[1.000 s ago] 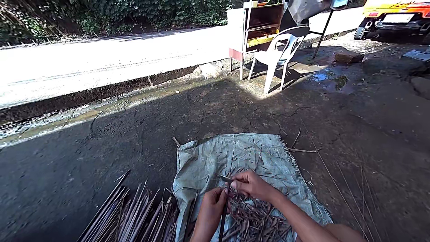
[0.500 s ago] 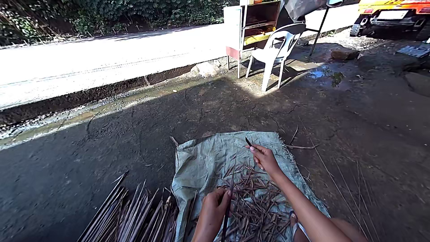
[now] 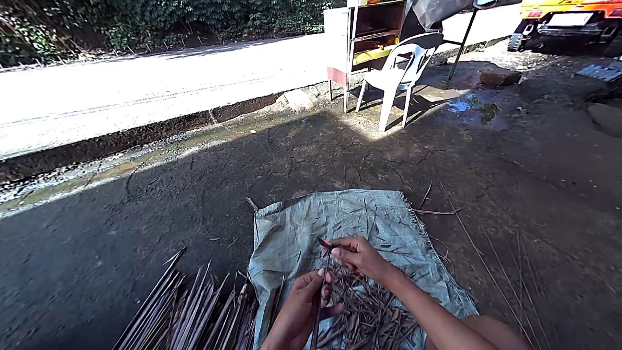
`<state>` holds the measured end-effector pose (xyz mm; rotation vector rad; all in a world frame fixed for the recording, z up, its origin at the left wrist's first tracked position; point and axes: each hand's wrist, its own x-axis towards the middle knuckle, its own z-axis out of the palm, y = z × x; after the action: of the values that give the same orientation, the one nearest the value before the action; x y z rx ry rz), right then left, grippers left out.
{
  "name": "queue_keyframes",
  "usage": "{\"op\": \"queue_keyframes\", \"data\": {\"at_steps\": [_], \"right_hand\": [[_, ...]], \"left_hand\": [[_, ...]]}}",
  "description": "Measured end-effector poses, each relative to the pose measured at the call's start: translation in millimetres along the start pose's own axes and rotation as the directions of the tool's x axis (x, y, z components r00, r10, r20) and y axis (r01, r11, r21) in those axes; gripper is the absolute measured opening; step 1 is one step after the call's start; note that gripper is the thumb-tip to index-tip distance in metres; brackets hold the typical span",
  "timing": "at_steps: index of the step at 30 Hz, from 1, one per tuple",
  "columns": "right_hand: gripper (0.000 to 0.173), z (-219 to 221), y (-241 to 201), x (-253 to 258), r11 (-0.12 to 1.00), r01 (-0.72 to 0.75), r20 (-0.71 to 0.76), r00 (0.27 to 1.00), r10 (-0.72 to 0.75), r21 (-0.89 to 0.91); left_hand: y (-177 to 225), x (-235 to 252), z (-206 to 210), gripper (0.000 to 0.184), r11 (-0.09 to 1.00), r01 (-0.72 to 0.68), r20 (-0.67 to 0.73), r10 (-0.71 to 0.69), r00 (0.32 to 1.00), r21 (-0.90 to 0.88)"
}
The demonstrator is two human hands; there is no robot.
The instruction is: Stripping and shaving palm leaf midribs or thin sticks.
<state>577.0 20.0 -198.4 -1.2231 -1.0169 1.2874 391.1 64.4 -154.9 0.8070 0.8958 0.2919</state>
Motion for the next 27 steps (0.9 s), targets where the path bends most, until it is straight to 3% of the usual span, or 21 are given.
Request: {"op": "queue_keyframes", "data": {"at_steps": [10, 16, 18, 20, 23, 27], "right_hand": [[0.028, -20, -2, 6, 0.997, 0.082, -0.212, 0.974, -0.081, -0.004], [0.03, -42, -6, 9, 0.987, 0.121, -0.467, 0.882, -0.057, 0.109], [0.03, -38, -8, 4, 0.991, 0.087, -0.393, 0.919, -0.041, 0.101], [0.03, -27, -13, -4, 0.998, -0.044, -0.187, 0.981, 0.052, 0.047], [0.031, -9, -12, -11, 0.981, -0.178, 0.069, 0.981, 0.183, -0.072], [0.03, -4, -10, -9, 0.978, -0.202, 0.037, 0.978, 0.204, -0.052]], "left_hand": [[-2, 0, 4, 0.042, 1.0, 0.019, 0.043, -0.019, 0.999, -0.009], [-6, 0, -2, 0.042, 1.0, -0.003, 0.089, 0.002, 0.996, 0.003], [-7, 0, -2, 0.041, 0.998, -0.043, 0.053, 0.04, 0.998, 0.051], [-7, 0, -1, 0.035, 0.985, -0.083, -0.014, 0.086, 0.996, 0.148], [-6, 1, 2, 0.028, 0.944, -0.124, -0.087, 0.158, 0.984, 0.306], [-9, 2, 3, 0.024, 0.899, -0.17, -0.048, 0.207, 0.977, 0.404]]}}
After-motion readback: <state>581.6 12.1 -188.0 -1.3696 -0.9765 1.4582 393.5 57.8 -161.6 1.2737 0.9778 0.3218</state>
